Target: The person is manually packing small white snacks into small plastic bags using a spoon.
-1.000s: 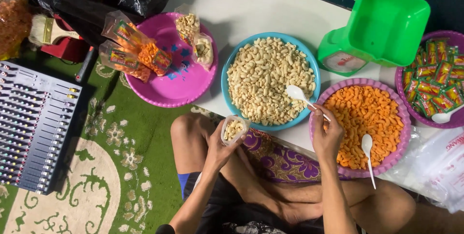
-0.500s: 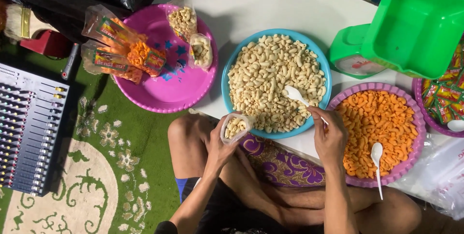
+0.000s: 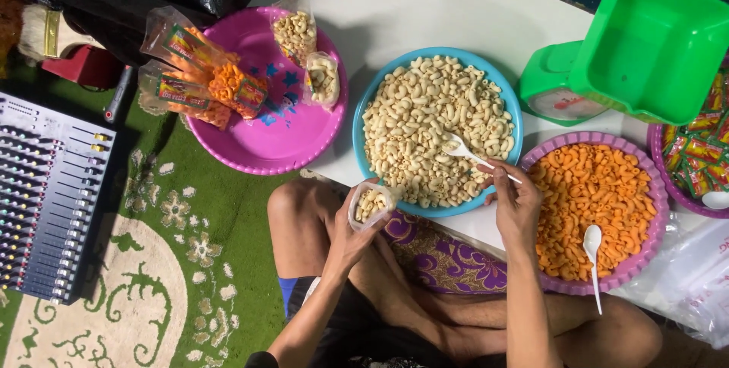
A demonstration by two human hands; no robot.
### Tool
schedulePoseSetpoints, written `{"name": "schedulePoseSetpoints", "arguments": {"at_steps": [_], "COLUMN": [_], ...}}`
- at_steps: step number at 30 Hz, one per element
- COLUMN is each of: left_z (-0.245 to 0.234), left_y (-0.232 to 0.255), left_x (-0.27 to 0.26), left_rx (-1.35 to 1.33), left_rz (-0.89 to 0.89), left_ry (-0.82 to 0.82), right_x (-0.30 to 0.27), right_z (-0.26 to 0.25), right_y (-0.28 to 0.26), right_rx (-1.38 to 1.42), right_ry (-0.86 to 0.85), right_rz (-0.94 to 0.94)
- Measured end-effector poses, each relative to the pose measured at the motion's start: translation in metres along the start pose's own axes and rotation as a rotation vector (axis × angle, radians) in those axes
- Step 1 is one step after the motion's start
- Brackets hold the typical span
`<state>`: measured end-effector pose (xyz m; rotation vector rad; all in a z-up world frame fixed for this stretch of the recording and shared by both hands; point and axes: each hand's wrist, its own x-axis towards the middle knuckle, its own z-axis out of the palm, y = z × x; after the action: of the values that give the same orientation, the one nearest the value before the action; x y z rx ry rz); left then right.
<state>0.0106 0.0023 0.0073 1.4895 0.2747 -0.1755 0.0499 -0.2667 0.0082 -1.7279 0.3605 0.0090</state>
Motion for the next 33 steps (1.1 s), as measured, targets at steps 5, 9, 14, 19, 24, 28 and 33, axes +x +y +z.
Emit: {"name": "schedulePoseSetpoints", "arguments": {"at_steps": [5,9,14,19,24,28,33], "left_z": [0.004,0.008,0.009,0.010,0.017,0.022,0.028], "left_y": [-0.010,-0.021,-0.001,0.007,0.012,0.031,0.039], "left_x": [-0.003,-0.008,-0.020,-0.033,-0.048,-0.068,-0.087], "left_rx": [-0.004,0.027,0.091,0.228,0.217,0.462,0.348], "left_rz": [0.020,0.049,0.069,0.111,0.262,0.257,0.194], "left_ry": [0.008,0.011,-0.018,-0.083,-0.211,-0.289,-0.379], "right_x": [-0.012,-0.022,-0.044,-0.075,-0.110,-0.134,-0.161], "right_z": [-0.013,-0.022,-0.029,-0.043,-0.061,-0.082,-0.076], "right_y": [0.013,0.016,0.004,-0.022,-0.040,-0.055,-0.093], "right_rx": [0.067,0.138,0.160,0.154,0.096,0.077,-0.425], "right_ry": [0.038,0.051,0.042,0.020,-0.124,-0.284,-0.394], "right_rz": [0.016,0.026,-0.019,-0.045,-0.145,-0.153,-0.468]}}
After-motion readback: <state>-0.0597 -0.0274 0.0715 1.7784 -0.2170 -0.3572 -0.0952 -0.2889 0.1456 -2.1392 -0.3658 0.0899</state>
